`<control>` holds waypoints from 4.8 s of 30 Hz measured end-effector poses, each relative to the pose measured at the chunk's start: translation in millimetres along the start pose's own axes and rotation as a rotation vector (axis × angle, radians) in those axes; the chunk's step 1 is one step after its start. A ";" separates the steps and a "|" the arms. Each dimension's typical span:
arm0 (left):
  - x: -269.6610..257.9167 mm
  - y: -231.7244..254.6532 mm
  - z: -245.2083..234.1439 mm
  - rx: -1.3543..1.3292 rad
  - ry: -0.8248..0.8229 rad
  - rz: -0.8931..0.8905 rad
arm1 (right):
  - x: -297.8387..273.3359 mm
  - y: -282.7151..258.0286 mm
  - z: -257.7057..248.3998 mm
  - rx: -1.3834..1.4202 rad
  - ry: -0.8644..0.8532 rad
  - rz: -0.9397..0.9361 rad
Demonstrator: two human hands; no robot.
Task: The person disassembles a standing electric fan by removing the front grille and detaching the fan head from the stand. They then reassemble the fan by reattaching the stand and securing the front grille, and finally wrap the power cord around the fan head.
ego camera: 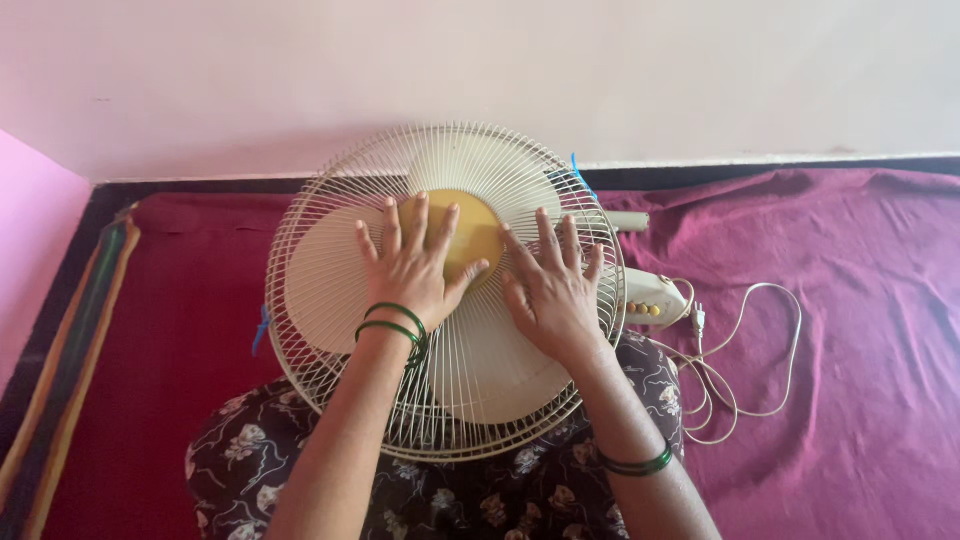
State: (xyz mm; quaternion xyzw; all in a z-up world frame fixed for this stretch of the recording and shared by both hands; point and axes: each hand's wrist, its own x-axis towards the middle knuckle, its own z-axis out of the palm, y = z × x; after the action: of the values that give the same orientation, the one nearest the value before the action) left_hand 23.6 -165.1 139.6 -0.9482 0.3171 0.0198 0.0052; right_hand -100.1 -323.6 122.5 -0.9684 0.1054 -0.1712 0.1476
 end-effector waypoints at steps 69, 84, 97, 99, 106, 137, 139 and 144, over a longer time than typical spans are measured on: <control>-8.2 -6.3 3.4 -0.078 0.236 0.054 | -120.7 226.0 -18.0 0.174 0.235 0.578; -7.7 -2.6 -2.9 -0.083 0.267 0.057 | 125.2 311.8 199.5 -0.197 -0.239 0.109; -7.3 -2.7 -3.6 -0.101 0.234 0.044 | 107.5 281.8 136.9 -0.450 -0.403 0.321; -4.7 -1.2 -3.7 -0.112 0.238 0.033 | 103.5 274.1 86.9 -0.531 -0.369 0.339; 1.2 -2.6 4.1 -0.139 0.187 0.014 | 12.5 319.4 -39.9 -0.773 -0.236 0.589; -62.1 11.1 -34.2 -2.037 0.667 0.734 | 101.4 78.1 20.6 0.086 0.470 -0.075; -76.9 14.6 -39.5 -1.910 0.627 0.760 | 104.7 67.9 22.1 0.177 0.453 -0.015; -94.1 29.3 -58.8 -1.646 0.689 0.778 | 99.7 49.6 12.8 0.242 0.506 0.000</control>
State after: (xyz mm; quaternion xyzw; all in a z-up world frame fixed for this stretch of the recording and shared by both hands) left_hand -67.1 -133.3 202.2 -0.4381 0.4796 -0.0429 -0.7591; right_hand -11.5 -392.1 125.0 -0.8703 0.1177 -0.4187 0.2311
